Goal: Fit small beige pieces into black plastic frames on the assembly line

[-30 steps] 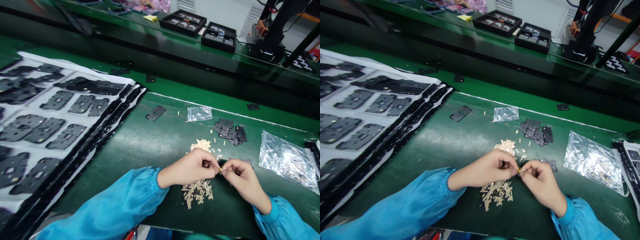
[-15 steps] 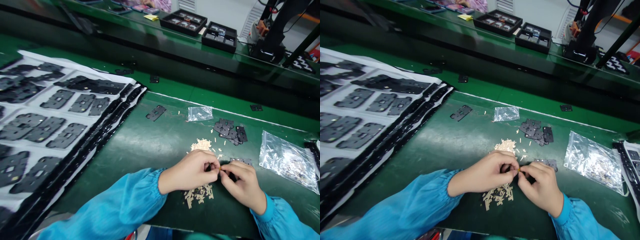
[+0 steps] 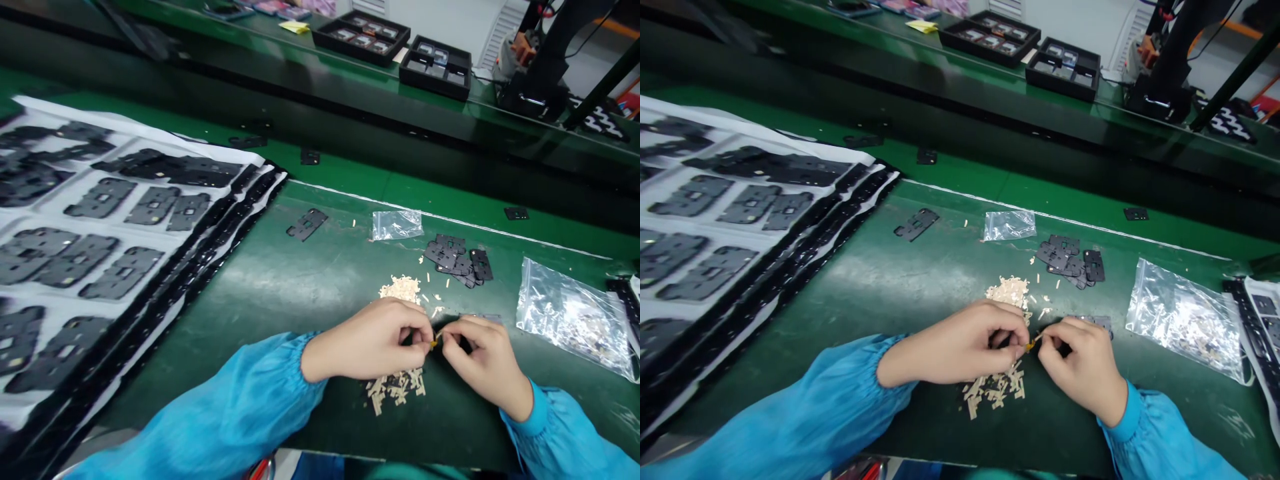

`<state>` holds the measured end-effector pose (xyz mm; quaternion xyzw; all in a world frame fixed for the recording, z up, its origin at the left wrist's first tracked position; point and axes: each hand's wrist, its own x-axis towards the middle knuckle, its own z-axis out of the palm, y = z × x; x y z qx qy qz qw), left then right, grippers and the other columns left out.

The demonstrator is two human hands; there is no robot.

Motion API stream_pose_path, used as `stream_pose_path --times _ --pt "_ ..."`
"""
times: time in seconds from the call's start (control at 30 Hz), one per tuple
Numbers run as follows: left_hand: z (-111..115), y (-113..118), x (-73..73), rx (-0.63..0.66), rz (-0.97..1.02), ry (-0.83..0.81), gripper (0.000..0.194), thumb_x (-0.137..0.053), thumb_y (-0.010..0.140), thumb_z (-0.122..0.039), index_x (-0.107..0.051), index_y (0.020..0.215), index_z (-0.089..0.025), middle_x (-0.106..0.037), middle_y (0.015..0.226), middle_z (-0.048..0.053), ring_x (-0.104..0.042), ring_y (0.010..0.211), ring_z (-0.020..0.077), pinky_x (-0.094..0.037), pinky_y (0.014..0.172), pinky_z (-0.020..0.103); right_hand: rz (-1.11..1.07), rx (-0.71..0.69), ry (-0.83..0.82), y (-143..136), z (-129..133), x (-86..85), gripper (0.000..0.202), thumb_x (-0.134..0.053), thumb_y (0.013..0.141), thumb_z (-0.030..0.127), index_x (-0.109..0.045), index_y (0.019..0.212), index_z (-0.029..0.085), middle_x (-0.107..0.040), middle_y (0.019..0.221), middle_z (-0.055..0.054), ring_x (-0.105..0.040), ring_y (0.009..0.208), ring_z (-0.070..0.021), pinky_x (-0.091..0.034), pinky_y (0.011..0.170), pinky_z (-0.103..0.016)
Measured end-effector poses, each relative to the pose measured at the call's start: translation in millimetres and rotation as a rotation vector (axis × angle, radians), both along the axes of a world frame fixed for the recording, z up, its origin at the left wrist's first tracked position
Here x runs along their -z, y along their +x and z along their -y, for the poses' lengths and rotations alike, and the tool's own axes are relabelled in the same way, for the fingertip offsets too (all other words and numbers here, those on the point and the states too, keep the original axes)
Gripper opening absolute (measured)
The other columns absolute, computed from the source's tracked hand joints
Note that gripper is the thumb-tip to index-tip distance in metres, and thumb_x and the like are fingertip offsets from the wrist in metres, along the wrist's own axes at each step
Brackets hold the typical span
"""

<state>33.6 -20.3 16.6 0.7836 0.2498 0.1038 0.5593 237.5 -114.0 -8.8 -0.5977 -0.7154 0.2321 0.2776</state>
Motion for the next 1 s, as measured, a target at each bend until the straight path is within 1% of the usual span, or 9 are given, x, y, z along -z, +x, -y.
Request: stream_pose_path --times 0.1,0.17,0.27,0.37,0.47,0.6,0.67,0.8,1.0 --pt "-1.9 -0.7 0.8 -0.045 0.021 -0.195 0.007 -0.062 0.078 -0.015 -0.066 0.073 -0.017 -0.056 0.066 -0.003 -0.046 0.059 0.0104 -0.037 0.054 0.024 0.166 0.059 0.032 4.0 -1.8 1.6 0.023 -0.060 0.092 0.021 -0.065 0.070 0.020 -0.059 0.062 0.000 -0.057 0.058 -0.0172 -0.039 0.059 -0.032" --pt "-3.0 0.4 2.7 -0.085 0.057 -0.315 0.005 -0.064 0.081 -0.019 -0.066 0.078 -0.017 -0.054 0.065 -0.004 -0.045 0.058 0.0099 -0.036 0.054 0.024 0.185 0.057 0.086 5.9 -1.6 -0.6 0.025 -0.061 0.096 0.025 -0.063 0.071 0.020 -0.060 0.065 -0.002 -0.057 0.061 -0.0182 -0.041 0.060 -0.032" --pt "-3.8 4.1 7.2 -0.171 0.132 -0.453 0.013 -0.068 0.078 -0.018 -0.067 0.091 -0.016 -0.055 0.073 -0.004 -0.050 0.066 0.0111 -0.038 0.058 0.023 0.100 -0.022 0.264 5.5 0.7 -6.8 0.006 -0.063 0.097 0.021 -0.068 0.094 0.019 -0.068 0.085 -0.008 -0.062 0.076 -0.0205 -0.049 0.067 -0.033" --pt "-3.0 8.5 11.4 -0.225 0.193 -0.579 0.029 -0.070 0.072 -0.013 -0.064 0.100 -0.017 -0.056 0.080 -0.003 -0.053 0.076 0.0125 -0.042 0.066 0.024 0.106 -0.087 0.413 1.3 3.2 -10.5 0.013 -0.068 0.094 0.015 -0.068 0.105 0.020 -0.069 0.088 -0.009 -0.062 0.078 -0.0210 -0.051 0.068 -0.034" --pt "-1.5 11.1 12.8 -0.218 0.206 -0.692 0.034 -0.071 0.070 -0.011 -0.064 0.102 -0.017 -0.056 0.081 -0.003 -0.054 0.077 0.0125 -0.043 0.068 0.025 0.121 -0.122 0.440 -3.5 4.2 -10.8 0.011 -0.068 0.093 0.013 -0.070 0.100 0.021 -0.070 0.082 -0.007 -0.059 0.070 -0.0201 -0.049 0.063 -0.034" --pt "-2.1 9.9 10.3 -0.177 0.149 -0.796 0.028 -0.069 0.075 -0.019 -0.067 0.104 -0.018 -0.058 0.082 -0.002 -0.049 0.067 0.0103 -0.035 0.051 0.020 -0.043 -0.075 0.359 -7.3 3.8 -10.6 0.010 -0.068 0.093 0.011 -0.071 0.092 0.020 -0.070 0.078 -0.005 -0.060 0.069 -0.0187 -0.047 0.064 -0.033" --pt "-2.5 8.5 8.5 -0.157 0.131 -0.741 0.022 -0.067 0.080 -0.024 -0.070 0.100 -0.017 -0.059 0.079 -0.001 -0.048 0.064 0.0101 -0.034 0.050 0.020 -0.201 0.041 0.212 -7.8 3.2 -9.5 0.008 -0.070 0.090 0.014 -0.072 0.087 0.021 -0.065 0.073 -0.002 -0.057 0.064 -0.0168 -0.045 0.060 -0.031" --pt "1.5 7.8 6.9 -0.184 0.125 -0.405 0.011 -0.069 0.080 -0.024 -0.074 0.086 -0.016 -0.060 0.068 -0.002 -0.047 0.061 0.0108 -0.039 0.057 0.024 -0.497 0.216 -0.121 -7.2 1.7 -3.7 0.007 -0.074 0.086 0.025 -0.075 0.079 0.021 -0.056 0.069 0.000 -0.047 0.057 -0.0141 -0.036 0.051 -0.027" --pt "7.5 8.5 9.8 -0.196 0.123 -0.149 0.013 -0.062 0.081 -0.015 -0.075 0.077 -0.017 -0.064 0.068 -0.001 -0.050 0.061 0.0116 -0.041 0.059 0.024 -0.652 0.278 -0.264 -6.2 1.0 0.3 0.013 -0.078 0.081 0.031 -0.075 0.077 0.019 -0.054 0.068 0.002 -0.043 0.057 -0.0128 -0.033 0.052 -0.026"
